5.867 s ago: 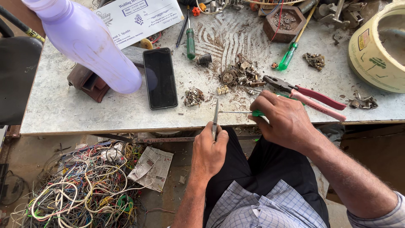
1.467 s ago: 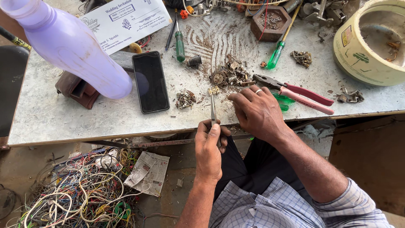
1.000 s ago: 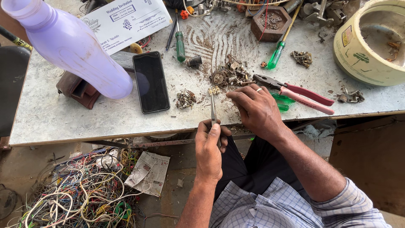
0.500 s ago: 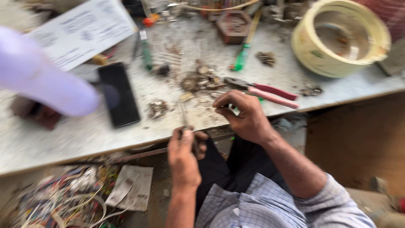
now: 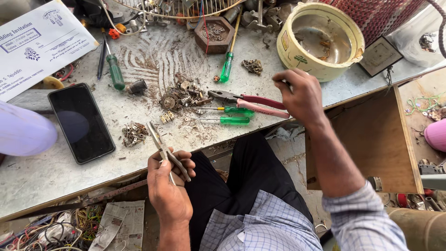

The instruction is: The person uses pliers and a screwdriver to disassemble and manipulate small electrical components on a cluttered workbench. They repeatedly pick up parts, adjust them with tools, and place them back on the table.

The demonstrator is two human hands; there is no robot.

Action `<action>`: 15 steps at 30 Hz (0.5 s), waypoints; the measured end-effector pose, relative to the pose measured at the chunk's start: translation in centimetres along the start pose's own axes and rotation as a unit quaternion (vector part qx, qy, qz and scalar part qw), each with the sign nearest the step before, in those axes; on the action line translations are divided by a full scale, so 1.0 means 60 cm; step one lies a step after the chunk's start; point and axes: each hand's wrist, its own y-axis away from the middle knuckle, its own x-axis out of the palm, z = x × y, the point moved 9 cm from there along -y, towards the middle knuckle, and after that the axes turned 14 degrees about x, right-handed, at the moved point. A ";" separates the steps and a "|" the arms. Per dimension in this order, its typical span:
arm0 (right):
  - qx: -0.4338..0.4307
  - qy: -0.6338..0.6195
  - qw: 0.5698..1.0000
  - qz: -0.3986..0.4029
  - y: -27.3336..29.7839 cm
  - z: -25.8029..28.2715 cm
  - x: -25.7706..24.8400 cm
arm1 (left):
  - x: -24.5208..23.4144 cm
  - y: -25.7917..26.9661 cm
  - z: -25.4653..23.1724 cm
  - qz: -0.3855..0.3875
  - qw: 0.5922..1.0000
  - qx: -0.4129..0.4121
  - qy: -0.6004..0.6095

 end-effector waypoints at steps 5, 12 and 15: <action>-0.016 0.139 0.988 0.067 -0.069 -0.018 0.086 | 0.010 0.005 -0.011 0.002 1.000 0.021 0.004; -0.046 0.099 0.993 -0.046 -0.097 0.007 0.047 | 0.006 0.000 -0.021 0.001 0.999 0.032 0.000; -0.043 0.027 0.998 -0.028 -0.060 0.025 0.013 | -0.005 0.001 -0.016 -0.014 0.999 0.017 -0.025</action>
